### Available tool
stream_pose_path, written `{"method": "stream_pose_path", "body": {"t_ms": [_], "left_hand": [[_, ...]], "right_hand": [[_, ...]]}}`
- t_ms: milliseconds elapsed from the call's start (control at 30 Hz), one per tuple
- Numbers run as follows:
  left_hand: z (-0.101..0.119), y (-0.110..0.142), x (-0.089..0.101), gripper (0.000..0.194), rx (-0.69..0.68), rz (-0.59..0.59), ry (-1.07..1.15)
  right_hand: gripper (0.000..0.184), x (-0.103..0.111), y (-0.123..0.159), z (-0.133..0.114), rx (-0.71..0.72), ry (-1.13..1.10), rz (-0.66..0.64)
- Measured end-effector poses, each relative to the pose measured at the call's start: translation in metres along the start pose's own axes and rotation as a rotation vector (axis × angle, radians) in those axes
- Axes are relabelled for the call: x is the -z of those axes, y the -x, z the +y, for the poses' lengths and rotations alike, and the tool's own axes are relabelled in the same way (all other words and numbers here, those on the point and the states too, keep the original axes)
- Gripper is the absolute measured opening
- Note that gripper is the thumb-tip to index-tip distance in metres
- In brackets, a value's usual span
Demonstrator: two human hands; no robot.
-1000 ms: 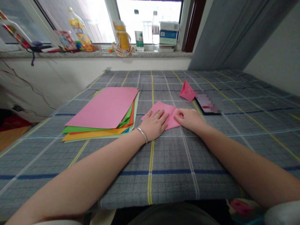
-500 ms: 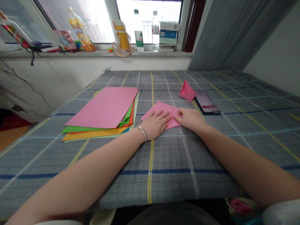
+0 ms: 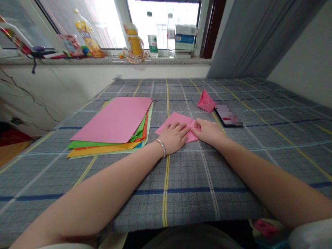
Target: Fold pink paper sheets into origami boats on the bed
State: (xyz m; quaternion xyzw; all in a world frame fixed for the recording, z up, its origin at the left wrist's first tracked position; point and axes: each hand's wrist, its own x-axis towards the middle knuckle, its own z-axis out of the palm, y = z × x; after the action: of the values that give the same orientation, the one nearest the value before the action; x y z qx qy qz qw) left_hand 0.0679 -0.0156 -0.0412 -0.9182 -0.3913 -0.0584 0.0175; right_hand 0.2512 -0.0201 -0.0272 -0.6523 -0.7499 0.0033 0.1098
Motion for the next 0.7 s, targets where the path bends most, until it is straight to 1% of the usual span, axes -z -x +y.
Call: {"method": "stream_pose_path", "body": {"t_ms": [133, 300, 367, 433, 500, 600, 700], "left_hand": [[0.001, -0.002, -0.002, 0.048, -0.005, 0.022, -0.031], [0.002, 0.0, 0.0, 0.05, 0.002, -0.009, -0.058], [0.002, 0.0, 0.0, 0.051, 0.007, -0.027, -0.07], [0.002, 0.0, 0.0, 0.052, 0.013, -0.045, -0.08], [0.002, -0.001, 0.0, 0.054, 0.021, -0.063, -0.081], [0.002, -0.001, 0.003, 0.057, 0.022, -0.088, -0.068], [0.002, -0.002, 0.006, 0.062, 0.023, -0.129, -0.05]], "right_hand": [[0.021, 0.001, 0.001, 0.0, 0.008, -0.01, 0.002], [0.02, 0.0, 0.0, 0.0, -0.02, -0.017, -0.018], [0.021, -0.001, 0.0, 0.001, -0.011, -0.029, -0.006], [0.02, -0.003, 0.0, 0.003, 0.037, -0.05, 0.026], [0.018, -0.004, 0.0, 0.006, 0.123, -0.079, 0.043], [0.016, -0.005, 0.0, 0.011, 0.236, -0.153, 0.008], [0.022, -0.004, -0.002, 0.015, 0.262, -0.204, -0.047]]}}
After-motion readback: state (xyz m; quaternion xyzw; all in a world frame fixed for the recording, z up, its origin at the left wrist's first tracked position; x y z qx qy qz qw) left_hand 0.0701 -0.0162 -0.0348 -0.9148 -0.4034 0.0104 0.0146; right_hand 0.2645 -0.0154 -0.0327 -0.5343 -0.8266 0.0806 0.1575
